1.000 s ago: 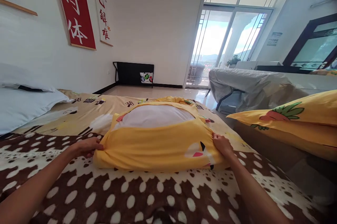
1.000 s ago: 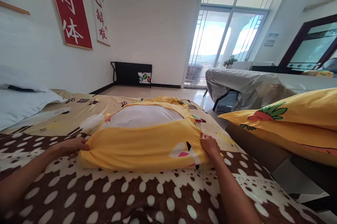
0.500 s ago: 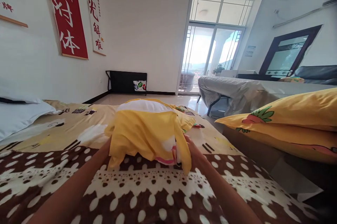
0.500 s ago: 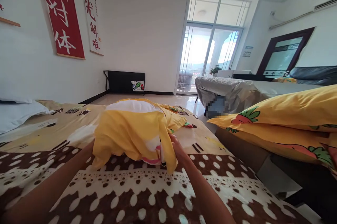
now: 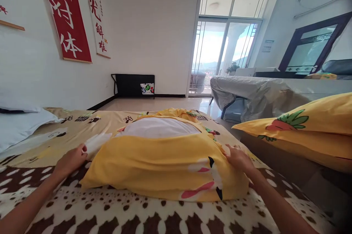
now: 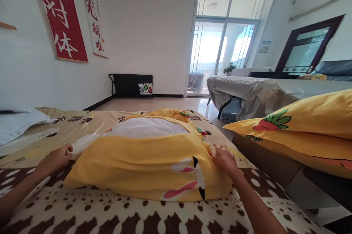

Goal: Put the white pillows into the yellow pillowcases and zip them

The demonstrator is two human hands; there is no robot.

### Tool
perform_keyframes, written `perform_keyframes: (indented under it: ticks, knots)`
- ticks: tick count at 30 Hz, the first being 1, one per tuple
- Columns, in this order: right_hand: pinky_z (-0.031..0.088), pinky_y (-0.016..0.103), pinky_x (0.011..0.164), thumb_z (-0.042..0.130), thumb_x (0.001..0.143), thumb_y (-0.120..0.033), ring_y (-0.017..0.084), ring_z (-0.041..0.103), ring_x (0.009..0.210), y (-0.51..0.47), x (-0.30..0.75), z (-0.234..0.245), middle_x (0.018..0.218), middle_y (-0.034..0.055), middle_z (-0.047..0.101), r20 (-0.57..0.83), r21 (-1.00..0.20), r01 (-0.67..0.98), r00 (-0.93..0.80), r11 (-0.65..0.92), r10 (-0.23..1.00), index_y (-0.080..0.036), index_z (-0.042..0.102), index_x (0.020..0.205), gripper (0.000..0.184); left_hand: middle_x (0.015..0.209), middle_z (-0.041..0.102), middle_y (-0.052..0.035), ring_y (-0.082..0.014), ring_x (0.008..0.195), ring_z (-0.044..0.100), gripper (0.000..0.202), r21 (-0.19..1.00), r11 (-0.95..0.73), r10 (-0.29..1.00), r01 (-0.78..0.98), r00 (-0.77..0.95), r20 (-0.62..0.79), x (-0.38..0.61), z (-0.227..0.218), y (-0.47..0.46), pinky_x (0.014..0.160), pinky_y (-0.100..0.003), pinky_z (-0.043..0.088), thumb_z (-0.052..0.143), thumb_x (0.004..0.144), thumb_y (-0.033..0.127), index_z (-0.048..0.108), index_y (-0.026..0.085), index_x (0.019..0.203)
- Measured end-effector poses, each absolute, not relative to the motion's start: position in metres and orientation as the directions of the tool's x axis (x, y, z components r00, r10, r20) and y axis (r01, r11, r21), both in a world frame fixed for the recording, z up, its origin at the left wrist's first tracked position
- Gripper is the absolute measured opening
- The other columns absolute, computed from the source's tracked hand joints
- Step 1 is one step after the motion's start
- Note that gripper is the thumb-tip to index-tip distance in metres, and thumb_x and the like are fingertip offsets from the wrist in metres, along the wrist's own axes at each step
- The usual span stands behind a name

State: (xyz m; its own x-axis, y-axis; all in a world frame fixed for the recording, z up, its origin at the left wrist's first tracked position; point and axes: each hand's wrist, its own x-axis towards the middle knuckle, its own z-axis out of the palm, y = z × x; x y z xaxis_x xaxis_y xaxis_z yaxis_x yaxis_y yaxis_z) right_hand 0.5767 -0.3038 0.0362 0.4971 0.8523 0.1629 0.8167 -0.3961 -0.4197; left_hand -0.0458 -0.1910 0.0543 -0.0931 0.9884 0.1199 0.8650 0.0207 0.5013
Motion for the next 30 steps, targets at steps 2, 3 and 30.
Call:
perform_keyframes:
  ticks: [2,3,30]
  knots:
    - [0.033,0.045,0.101,0.049,0.082,-0.029,0.031,0.045,0.124,-0.295,0.558,0.055,0.132,0.0156,0.051,0.416,-0.324,0.919,0.351,-0.225,0.839,-0.016,0.053,0.128,0.048,0.095,0.064,-0.0082,-0.0299,0.091,0.058,0.032,0.510,-0.166,0.948,0.844,-0.006,0.317,-0.033,0.076,-0.184,0.077,-0.034,0.044,0.043,0.068,0.032,0.050,0.022,0.098]
    - [0.031,0.043,0.102,0.045,0.086,-0.032,0.028,0.044,0.125,-0.289,0.545,0.064,0.134,0.0126,0.050,0.505,-0.269,0.959,0.217,-0.087,0.836,-0.019,0.049,0.131,0.047,0.111,0.061,-0.0062,-0.0280,0.102,0.055,0.039,0.503,-0.316,0.907,0.805,0.100,0.409,-0.020,0.085,-0.182,0.085,-0.032,0.043,0.041,0.071,0.031,0.050,0.023,0.108]
    - [0.024,0.039,0.091,0.021,0.096,-0.040,0.025,0.064,0.078,-0.284,0.442,0.247,0.076,0.0122,0.069,0.627,0.372,0.909,-0.097,-0.187,0.773,-0.002,0.039,0.130,0.054,0.045,0.050,-0.0039,-0.0225,0.063,0.055,0.043,-0.121,-0.383,0.728,0.916,0.380,0.571,0.049,0.273,-0.210,0.095,-0.044,0.026,0.041,0.074,0.048,0.058,0.017,0.048]
